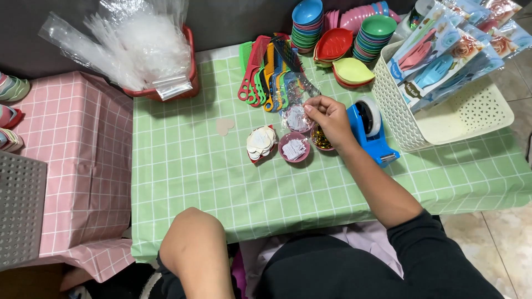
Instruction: Packing a blue disc and small decorative items into a plastic bag and sealing it.
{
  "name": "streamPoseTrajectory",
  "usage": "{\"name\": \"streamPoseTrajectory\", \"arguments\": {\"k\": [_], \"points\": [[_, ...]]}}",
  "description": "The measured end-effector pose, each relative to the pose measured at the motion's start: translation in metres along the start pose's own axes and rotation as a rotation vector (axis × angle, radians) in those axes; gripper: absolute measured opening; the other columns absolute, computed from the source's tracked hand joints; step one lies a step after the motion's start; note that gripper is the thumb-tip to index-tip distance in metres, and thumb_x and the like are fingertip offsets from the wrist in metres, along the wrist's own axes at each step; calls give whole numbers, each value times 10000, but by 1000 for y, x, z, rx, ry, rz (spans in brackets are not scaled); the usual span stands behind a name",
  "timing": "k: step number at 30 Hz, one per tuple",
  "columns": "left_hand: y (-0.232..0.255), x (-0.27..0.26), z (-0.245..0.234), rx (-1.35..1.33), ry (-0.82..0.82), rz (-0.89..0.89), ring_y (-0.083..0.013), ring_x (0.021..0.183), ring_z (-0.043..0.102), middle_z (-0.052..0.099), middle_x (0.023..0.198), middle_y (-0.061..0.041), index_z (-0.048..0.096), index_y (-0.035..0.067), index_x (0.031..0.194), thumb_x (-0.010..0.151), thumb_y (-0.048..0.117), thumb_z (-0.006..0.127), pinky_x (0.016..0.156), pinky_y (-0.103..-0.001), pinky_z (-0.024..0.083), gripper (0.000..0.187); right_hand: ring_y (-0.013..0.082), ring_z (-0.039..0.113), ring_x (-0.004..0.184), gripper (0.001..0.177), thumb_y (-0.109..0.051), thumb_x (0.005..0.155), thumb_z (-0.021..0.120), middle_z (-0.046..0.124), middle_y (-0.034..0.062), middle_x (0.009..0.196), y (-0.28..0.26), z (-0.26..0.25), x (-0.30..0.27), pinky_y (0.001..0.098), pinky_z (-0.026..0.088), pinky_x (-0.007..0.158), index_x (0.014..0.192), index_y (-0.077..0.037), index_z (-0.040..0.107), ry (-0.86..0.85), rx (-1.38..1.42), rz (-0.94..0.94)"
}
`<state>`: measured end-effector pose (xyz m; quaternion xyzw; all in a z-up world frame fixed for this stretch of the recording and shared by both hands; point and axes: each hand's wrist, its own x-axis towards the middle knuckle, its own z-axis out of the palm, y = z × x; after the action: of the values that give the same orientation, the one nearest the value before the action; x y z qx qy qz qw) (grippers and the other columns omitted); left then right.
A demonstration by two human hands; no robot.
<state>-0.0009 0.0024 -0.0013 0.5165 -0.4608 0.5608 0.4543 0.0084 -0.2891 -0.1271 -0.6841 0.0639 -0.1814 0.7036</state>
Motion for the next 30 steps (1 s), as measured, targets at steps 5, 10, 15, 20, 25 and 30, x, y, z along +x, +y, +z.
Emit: {"name": "streamPoseTrajectory", "arguments": {"k": [5,10,15,20,25,30], "points": [[-5,-13,-5,79,57,35,-377,937,511,519,1122,-256,391,189,1484,901,229,604,874,-597,516,623,85,633,710,123,-73,953,693,702,102,773,1,3,1,203,519,661,1057,-8,703,16,28,4],[-3,-12,-17,180,106,81,-363,933,513,542,1104,-250,376,197,1505,893,254,599,884,-589,510,654,63,630,716,127,-83,952,697,701,79,783,-1,7,1,193,519,664,1061,-18,706,19,42,3],[2,-14,1,200,170,94,-349,928,514,565,1086,-243,361,204,1526,885,279,593,894,-581,503,686,83,640,684,145,-58,936,704,691,96,765,5,2,4,209,542,646,1063,12,697,33,98,-40],[0,-17,14,246,230,120,-335,924,515,588,1068,-236,346,211,1547,876,303,587,903,-574,496,718,90,645,688,143,-61,942,693,693,113,772,-3,1,3,217,556,643,1058,22,690,31,125,-56],[-3,-25,7,342,286,157,-321,920,515,610,1051,-229,331,218,1568,868,327,581,913,-566,489,751,138,644,688,193,-55,955,676,681,157,793,-5,1,2,261,584,642,1109,61,658,-32,149,-67],[-51,-30,72,-45,-208,-327,-371,982,652,664,1077,-153,648,56,842,894,90,705,898,-469,519,84,84,666,739,244,-68,955,670,715,131,820,10,2,3,219,542,699,1181,20,644,-110,107,-94]]}}
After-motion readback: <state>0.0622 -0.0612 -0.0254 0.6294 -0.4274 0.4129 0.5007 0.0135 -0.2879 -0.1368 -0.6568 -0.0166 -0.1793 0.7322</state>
